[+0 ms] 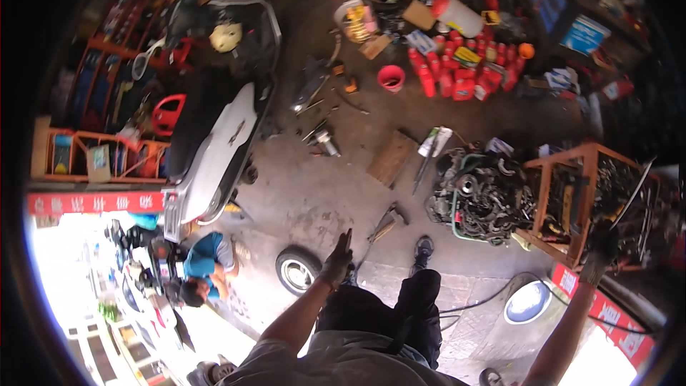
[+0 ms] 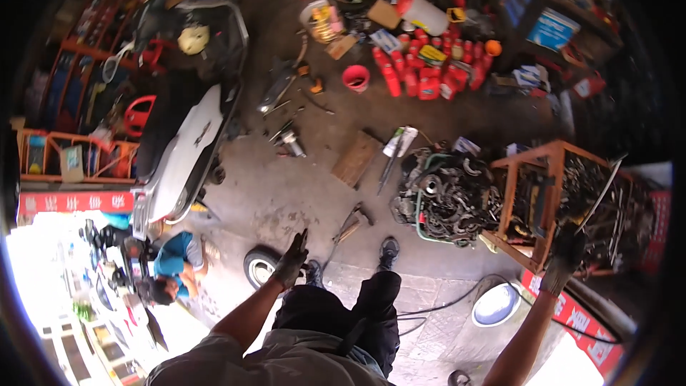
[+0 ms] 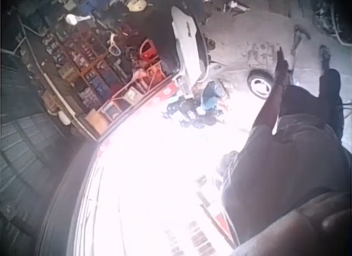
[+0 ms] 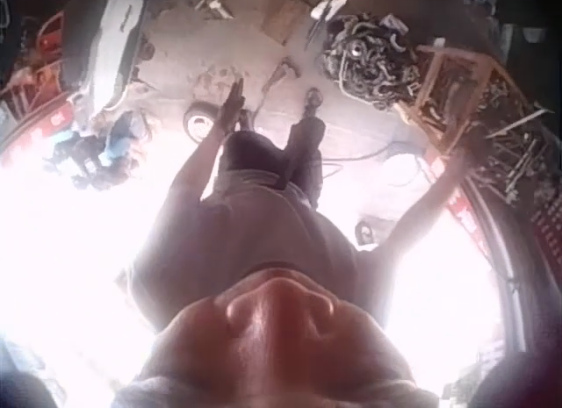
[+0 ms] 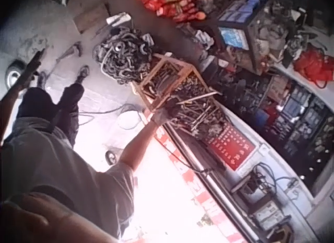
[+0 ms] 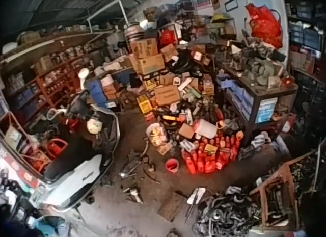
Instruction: Inflating a motorcycle tire, checking for leaks with soapy water, and performing mechanical repairs near the rear wheel hub.
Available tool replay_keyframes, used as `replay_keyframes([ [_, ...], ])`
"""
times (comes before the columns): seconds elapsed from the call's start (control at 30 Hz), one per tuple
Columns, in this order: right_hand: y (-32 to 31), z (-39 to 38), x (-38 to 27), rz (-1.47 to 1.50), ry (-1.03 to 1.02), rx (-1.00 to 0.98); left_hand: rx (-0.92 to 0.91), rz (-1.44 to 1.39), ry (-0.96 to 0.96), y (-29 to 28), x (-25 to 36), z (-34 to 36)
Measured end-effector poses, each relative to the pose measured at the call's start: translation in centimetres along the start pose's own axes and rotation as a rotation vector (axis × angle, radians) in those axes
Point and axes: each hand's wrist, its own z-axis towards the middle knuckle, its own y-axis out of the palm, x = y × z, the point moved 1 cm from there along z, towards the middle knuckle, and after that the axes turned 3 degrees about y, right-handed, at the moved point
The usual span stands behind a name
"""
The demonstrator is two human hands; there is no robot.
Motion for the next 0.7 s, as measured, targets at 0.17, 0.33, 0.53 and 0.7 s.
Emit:
replay_keyframes([
  [0.17,18.5,-11.3,-13.8,-0.135,-0.457,-0.835,0.065,-0.357,-0.125,-6.2,2.1,-0.8],
  [0.33,33.1,-25.7,-28.9,0.017,-0.764,-1.477,-0.093,-0.668,-0.123,-15.0,-2.0,-3.0],
  [0.53,46.4,-40.1,-37.8,-0.054,-0.95,-1.663,-0.037,-1.083,-0.245,-26.0,-9.8,-3.8],
  [0.7,59.2,-51.8,-38.7,-0.272,-0.014,-1.994,0.217,-0.349,0.075,-37.2,-16.9,0.7],
])
